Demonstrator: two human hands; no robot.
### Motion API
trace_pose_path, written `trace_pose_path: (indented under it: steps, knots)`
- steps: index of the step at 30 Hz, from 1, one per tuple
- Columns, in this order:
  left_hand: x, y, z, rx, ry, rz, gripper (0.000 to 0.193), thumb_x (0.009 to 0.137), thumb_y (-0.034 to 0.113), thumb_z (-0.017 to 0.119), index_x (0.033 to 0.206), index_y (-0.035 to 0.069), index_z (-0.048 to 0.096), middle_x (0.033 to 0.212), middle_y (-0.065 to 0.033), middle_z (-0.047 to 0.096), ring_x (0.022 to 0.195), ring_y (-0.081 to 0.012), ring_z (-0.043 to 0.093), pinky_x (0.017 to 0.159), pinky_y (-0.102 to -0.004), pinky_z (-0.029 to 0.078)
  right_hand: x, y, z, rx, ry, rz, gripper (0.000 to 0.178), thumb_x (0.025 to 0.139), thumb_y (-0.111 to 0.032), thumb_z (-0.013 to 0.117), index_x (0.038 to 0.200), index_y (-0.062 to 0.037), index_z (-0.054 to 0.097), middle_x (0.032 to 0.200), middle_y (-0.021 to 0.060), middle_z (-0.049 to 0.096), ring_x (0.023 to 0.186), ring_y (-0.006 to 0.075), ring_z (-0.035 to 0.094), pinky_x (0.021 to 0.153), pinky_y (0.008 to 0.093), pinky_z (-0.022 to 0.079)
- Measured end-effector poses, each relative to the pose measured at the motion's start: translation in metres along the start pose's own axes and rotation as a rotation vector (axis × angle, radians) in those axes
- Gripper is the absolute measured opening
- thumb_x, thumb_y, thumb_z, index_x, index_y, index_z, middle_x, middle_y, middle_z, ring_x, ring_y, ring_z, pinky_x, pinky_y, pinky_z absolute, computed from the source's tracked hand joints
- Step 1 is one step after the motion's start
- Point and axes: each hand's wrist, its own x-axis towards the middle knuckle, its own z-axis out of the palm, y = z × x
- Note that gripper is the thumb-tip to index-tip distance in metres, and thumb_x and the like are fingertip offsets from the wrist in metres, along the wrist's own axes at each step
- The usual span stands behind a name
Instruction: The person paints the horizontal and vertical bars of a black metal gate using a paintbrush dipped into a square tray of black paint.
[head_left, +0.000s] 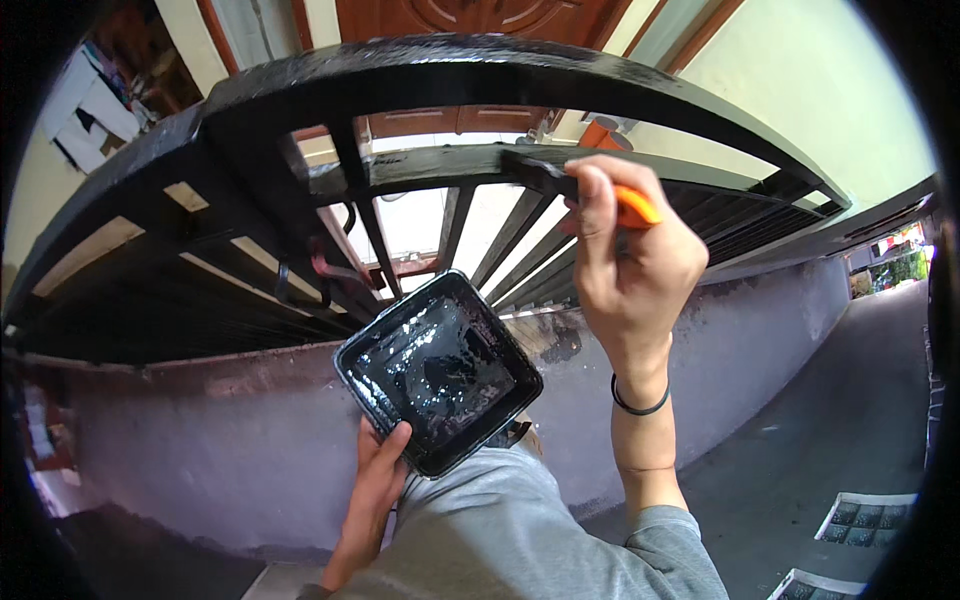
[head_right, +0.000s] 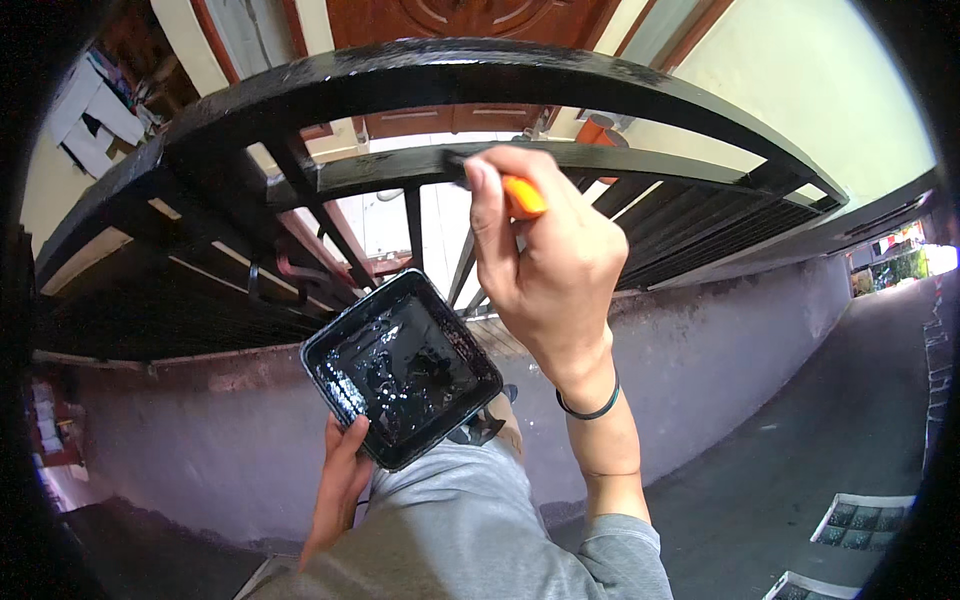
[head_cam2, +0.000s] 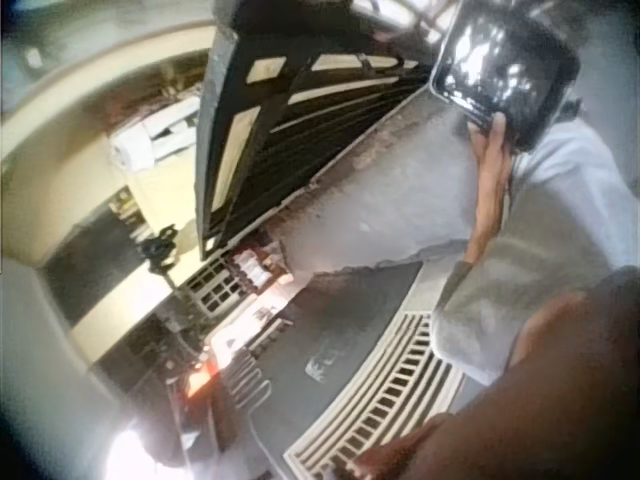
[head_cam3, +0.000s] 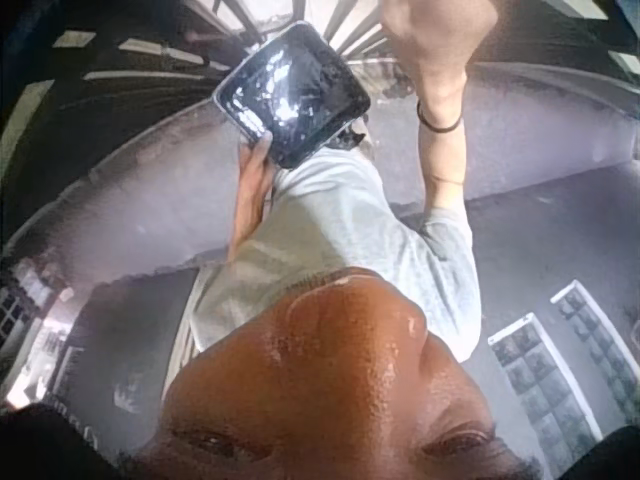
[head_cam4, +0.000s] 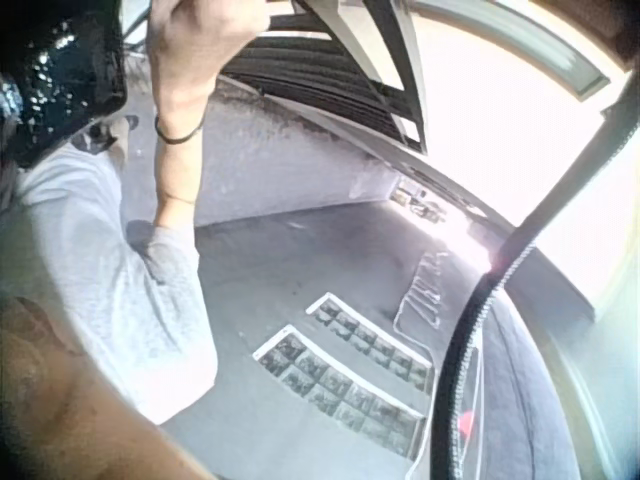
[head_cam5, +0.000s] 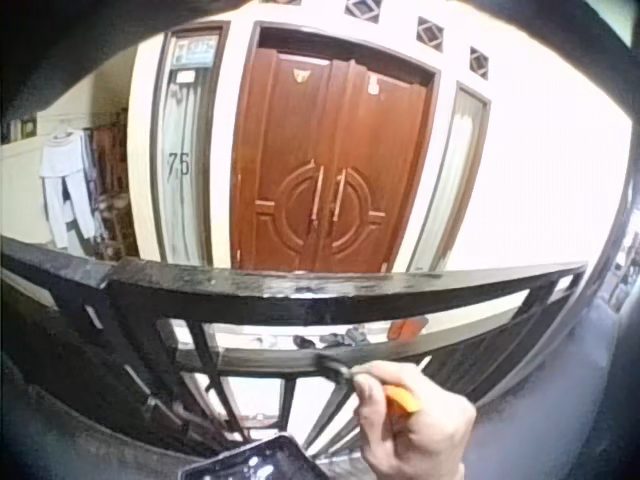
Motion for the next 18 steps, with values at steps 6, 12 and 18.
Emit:
trace_pose_path:
  steps: [6, 12, 18]
  knots:
    - [0.000, 0.010, -0.010, -0.013, -0.038, 0.004, 0.065, 0.095, 0.005, 0.075, 0.150, 0.001, 0.041, 0.143, -0.0094, 0.058, 0.132, -0.0202, 0.056, 0.116, -0.0405, 0.043, 0.015, 0.031, -0.009, 0.195, 0.076, 0.399, 0.029, 0.110, -0.025, 0.061, 0.104, 0.0007, 0.074, 0.071, 0.0039, 0.071, 0.060, 0.0076, 0.067, 0.054, 0.0203, 0.050]
    - [-0.001, 0.015, -0.026, 0.028, -0.013, 0.028, 0.063, 0.094, 0.003, 0.074, 0.149, 0.002, 0.042, 0.141, -0.0074, 0.058, 0.131, -0.0183, 0.055, 0.116, -0.0391, 0.041, 0.026, 0.038, -0.036, -0.336, 0.183, 0.116, 0.028, 0.108, -0.025, 0.064, 0.103, -0.0005, 0.075, 0.069, 0.0018, 0.069, 0.057, 0.0053, 0.063, 0.052, 0.0221, 0.049]
    - [-0.005, 0.019, -0.025, 0.031, -0.030, 0.000, 0.066, 0.094, 0.006, 0.077, 0.149, 0.002, 0.042, 0.142, -0.0073, 0.057, 0.132, -0.0187, 0.055, 0.116, -0.0396, 0.041, 0.016, -0.032, 0.041, 0.229, 0.013, 0.098, 0.027, 0.108, -0.025, 0.064, 0.106, 0.0000, 0.073, 0.076, 0.0036, 0.073, 0.063, 0.0068, 0.069, 0.055, 0.0189, 0.051]
